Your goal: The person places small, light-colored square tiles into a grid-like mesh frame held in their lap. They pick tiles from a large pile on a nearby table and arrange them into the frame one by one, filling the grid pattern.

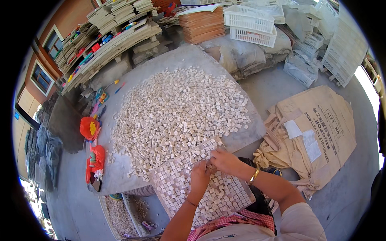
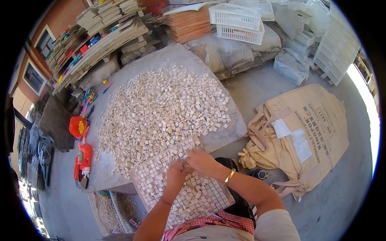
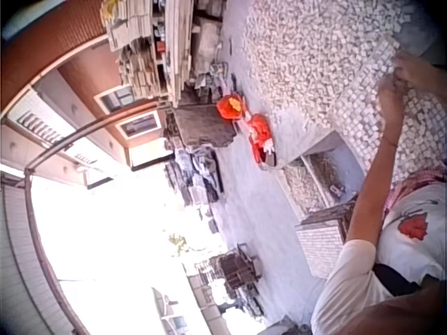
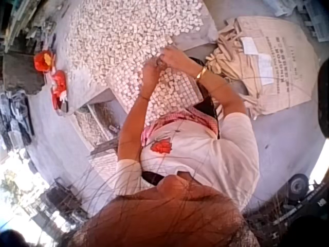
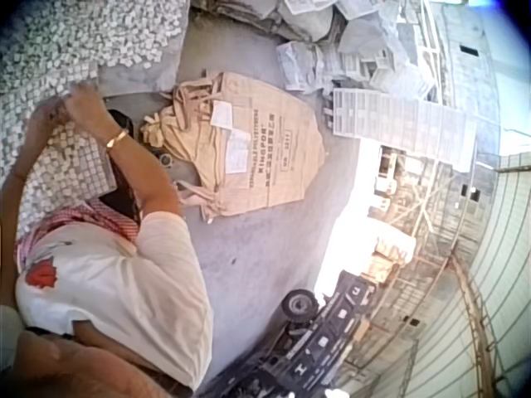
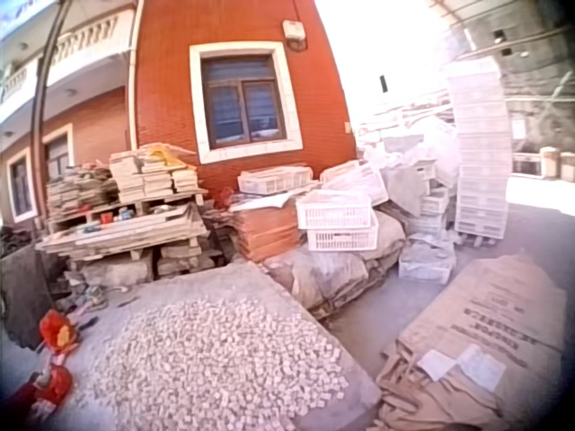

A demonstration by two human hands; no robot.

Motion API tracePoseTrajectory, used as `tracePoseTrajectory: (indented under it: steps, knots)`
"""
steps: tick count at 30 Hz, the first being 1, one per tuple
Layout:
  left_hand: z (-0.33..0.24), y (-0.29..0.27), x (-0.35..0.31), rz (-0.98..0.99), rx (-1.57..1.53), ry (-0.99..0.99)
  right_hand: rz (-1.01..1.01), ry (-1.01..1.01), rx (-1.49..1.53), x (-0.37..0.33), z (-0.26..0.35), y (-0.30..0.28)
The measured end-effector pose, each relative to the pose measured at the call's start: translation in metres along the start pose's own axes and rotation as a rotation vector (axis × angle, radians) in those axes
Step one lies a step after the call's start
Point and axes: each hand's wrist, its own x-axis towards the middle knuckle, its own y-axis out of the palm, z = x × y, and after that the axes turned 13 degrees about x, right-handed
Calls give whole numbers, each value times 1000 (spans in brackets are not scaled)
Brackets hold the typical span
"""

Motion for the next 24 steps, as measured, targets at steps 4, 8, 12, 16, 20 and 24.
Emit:
tracePoseTrajectory:
  steps: [4,8,12,16,20,24]
  knots:
    - [5,5,-1,-33,59,81,118,-108,11,10,-14,-7]
    - [6,-10,-6,-100,50,32,145,70,164,13,-19,-11]
    - [5,-33,-10,52,5,-40,-72,155,365,11,-16,-26]
    - [11,-21,-13,10,14,11,-304,205,476,-7,-31,-36]
    - [7,-17,-16,35,-18,-53,-186,252,433,-28,-29,-34]
    - [7,-12,-18,-50,44,26,-95,300,326,-25,-14,-16]
